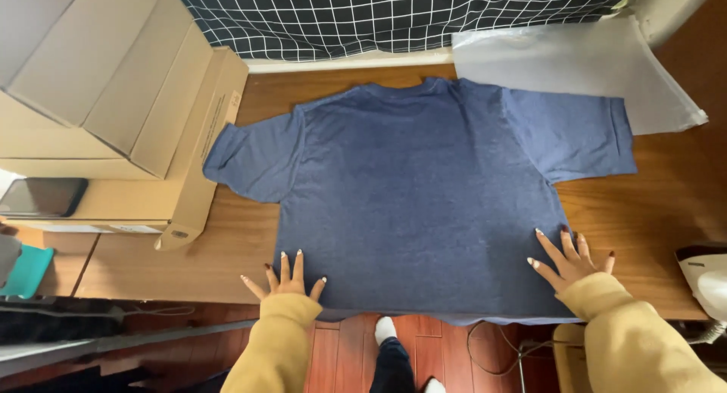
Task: Folding a t-shirt, hanging it on a rack, and placing another t-shirt into a plastic shipping bag.
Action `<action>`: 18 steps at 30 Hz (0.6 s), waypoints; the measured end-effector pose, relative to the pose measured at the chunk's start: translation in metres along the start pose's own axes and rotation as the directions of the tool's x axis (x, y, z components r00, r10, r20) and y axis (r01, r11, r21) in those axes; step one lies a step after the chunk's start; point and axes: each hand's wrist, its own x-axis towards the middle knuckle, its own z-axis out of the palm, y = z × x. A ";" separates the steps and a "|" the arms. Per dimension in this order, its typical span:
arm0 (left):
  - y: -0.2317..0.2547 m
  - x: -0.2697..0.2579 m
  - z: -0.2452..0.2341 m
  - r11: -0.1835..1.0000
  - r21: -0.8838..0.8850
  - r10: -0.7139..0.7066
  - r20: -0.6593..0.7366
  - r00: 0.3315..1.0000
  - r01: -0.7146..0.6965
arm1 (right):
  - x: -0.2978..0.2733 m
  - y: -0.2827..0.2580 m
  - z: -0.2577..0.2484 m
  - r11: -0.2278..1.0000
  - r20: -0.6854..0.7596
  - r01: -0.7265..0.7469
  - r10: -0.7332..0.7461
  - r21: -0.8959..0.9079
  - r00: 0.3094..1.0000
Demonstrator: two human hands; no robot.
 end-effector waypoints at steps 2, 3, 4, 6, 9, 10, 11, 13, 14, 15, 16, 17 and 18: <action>0.006 0.009 -0.011 0.990 -0.133 0.023 -0.156 0.988 -0.044 | -0.001 -0.011 -0.026 0.996 0.110 0.016 -0.005 -0.093 0.994; 0.018 0.025 0.000 0.990 -0.133 0.026 -0.159 0.987 -0.048 | 0.015 -0.023 -0.012 0.996 0.107 0.012 -0.002 -0.091 0.994; 0.030 0.040 0.010 0.959 -0.116 0.171 -0.489 0.856 -0.258 | 0.032 -0.035 0.001 0.990 -0.220 0.133 -0.120 0.048 0.968; 0.062 0.059 0.012 0.897 -0.030 0.268 -0.758 0.595 -0.442 | 0.050 -0.071 0.003 0.950 -0.539 0.278 -0.163 0.140 0.826; 0.112 0.069 0.003 0.664 0.111 0.487 -0.814 0.315 -0.739 | 0.051 -0.135 -0.020 0.871 -0.577 0.490 -0.396 0.010 0.715; 0.126 0.075 0.007 0.618 0.102 0.539 -0.776 0.327 -0.779 | 0.052 -0.149 -0.023 0.839 -0.516 0.545 -0.462 0.010 0.721; 0.139 0.082 0.010 0.571 0.091 0.592 -0.735 0.332 -0.816 | 0.053 -0.164 -0.026 0.803 -0.454 0.596 -0.525 0.017 0.720; 0.136 0.086 0.008 0.579 0.069 0.609 -0.700 0.374 -0.812 | 0.062 -0.159 -0.027 0.804 -0.476 0.595 -0.531 -0.019 0.702; 0.135 0.087 0.008 0.589 0.046 0.622 -0.663 0.416 -0.807 | 0.065 -0.156 -0.026 0.804 -0.495 0.593 -0.538 -0.056 0.683; 0.123 0.088 0.002 0.589 0.044 0.623 -0.661 0.419 -0.807 | 0.074 -0.145 -0.020 0.803 -0.492 0.594 -0.539 -0.054 0.684; 0.111 0.090 -0.004 0.618 0.027 0.601 -0.661 0.449 -0.786 | 0.082 -0.133 -0.014 0.845 -0.540 0.529 -0.480 -0.073 0.692; 0.099 0.092 -0.010 0.645 0.011 0.577 -0.662 0.478 -0.764 | 0.091 -0.121 -0.009 0.883 -0.587 0.460 -0.420 -0.088 0.692; 0.088 0.104 -0.011 0.645 0.010 0.578 -0.661 0.479 -0.764 | 0.100 -0.106 -0.007 0.883 -0.585 0.461 -0.420 -0.088 0.694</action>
